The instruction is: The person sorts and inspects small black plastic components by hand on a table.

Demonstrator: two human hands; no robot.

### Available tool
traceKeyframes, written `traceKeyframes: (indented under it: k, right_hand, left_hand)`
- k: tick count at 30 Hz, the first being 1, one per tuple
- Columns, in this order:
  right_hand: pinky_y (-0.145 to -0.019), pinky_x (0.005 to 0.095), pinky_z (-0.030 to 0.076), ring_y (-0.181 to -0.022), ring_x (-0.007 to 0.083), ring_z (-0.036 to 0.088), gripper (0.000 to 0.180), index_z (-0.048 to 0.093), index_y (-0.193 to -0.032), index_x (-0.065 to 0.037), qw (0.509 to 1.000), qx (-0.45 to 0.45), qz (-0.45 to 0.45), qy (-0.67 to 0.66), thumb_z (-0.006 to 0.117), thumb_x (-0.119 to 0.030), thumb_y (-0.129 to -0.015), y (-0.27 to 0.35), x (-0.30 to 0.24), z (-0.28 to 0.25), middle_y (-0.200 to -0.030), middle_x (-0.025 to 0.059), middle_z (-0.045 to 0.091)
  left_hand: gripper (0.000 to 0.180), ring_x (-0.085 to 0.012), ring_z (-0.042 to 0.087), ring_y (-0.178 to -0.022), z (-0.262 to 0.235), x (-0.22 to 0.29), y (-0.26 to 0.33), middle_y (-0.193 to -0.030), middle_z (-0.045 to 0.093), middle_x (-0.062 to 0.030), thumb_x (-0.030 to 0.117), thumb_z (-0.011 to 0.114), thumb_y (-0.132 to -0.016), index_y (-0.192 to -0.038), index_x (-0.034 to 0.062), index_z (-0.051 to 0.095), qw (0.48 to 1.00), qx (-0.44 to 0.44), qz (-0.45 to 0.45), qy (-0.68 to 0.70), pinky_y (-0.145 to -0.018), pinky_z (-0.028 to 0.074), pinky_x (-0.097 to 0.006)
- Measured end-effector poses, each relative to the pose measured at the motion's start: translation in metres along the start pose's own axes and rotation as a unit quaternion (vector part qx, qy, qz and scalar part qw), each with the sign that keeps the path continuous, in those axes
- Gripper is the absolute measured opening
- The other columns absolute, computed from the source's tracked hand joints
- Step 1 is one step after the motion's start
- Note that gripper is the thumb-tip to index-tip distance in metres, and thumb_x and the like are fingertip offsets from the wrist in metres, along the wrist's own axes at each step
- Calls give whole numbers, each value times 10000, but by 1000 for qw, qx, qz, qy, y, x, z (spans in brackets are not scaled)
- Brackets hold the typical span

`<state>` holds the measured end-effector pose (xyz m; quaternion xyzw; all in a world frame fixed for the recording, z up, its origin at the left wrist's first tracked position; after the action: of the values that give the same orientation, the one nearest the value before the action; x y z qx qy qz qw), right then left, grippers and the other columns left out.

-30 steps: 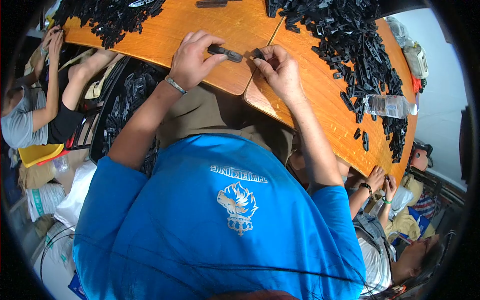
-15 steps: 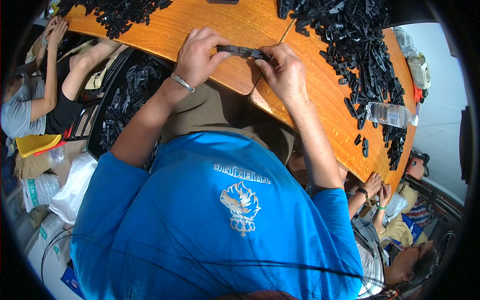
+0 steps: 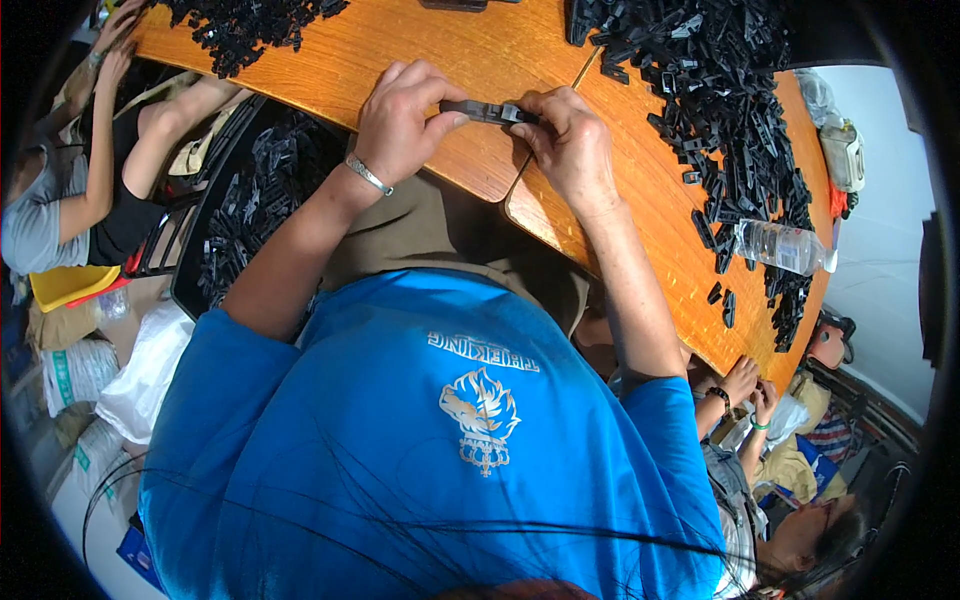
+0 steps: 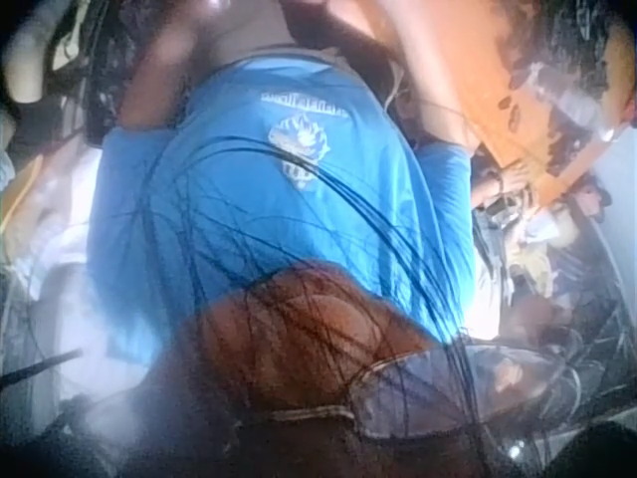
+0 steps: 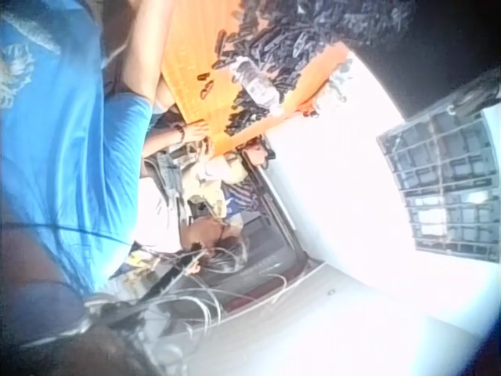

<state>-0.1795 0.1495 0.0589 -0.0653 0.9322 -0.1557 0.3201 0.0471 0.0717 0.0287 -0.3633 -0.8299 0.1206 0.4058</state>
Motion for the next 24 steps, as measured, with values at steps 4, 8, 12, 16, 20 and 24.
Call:
traceKeyframes:
  k: [4, 8, 12, 16, 20, 24]
  right_hand:
    - [-736, 435, 579, -882, 359, 723, 276, 778, -1054, -52, 1000, -6, -14, -17, 883, -46, -799, -7, 8, 1, -961, 126, 688]
    - [-729, 443, 575, -870, 362, 716, 276, 779, -1048, -58, 999, -42, -24, -2, 880, -45, -791, -15, 3, -5, -936, 124, 669]
    - [-725, 433, 566, -853, 341, 713, 275, 779, -1057, -54, 994, -62, -85, 20, 869, -17, -800, -28, 10, -2, -928, 118, 656]
    - [-734, 453, 579, -873, 367, 720, 278, 774, -1067, -65, 995, -77, -68, -9, 861, -36, -805, -29, 13, -1, -952, 115, 670]
    - [-738, 443, 582, -881, 351, 729, 267, 774, -1073, -65, 995, -80, -58, -6, 845, -15, -820, -26, 10, 0, -967, 112, 682]
    - [-741, 431, 592, -871, 332, 736, 264, 781, -1094, -77, 997, -49, -58, -28, 831, -9, -844, -20, 10, -2, -966, 107, 686]
  left_hand:
    - [251, -318, 651, -1024, 1, 2, -1, -1034, 700, -93, 53, 884, -795, -1025, 59, 781, 1000, -1, -6, 9, -884, 540, -418]
    - [247, -319, 647, -1010, 4, 1, -1, -1024, 694, -88, 46, 882, -790, -1011, 61, 776, 1000, 0, -13, 17, -877, 538, -419]
    - [233, -320, 637, -985, 5, 3, -4, -993, 675, -86, 37, 875, -791, -992, 58, 762, 1000, 0, -26, 5, -859, 528, -424]
    - [225, -325, 628, -970, 6, 4, -3, -976, 661, -90, 34, 867, -798, -993, 50, 754, 999, 7, -32, 7, -849, 516, -434]
    - [152, -313, 628, -1017, 5, 1, -2, -988, 663, -48, 142, 867, -830, -948, 96, 784, 998, -2, -57, 8, -904, 524, -444]
    - [212, -331, 626, -995, 3, 2, -3, -996, 670, -89, 81, 863, -825, -1009, 51, 763, 1000, -4, -29, -10, -869, 519, -440]
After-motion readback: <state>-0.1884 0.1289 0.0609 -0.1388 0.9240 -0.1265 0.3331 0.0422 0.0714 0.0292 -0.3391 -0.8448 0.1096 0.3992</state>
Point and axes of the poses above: each hand's wrist, its own y-axis away from the middle knuckle, its own z-axis out of the palm, x = y × z, the point moved 2 cm from there along -y, towards the middle knuckle
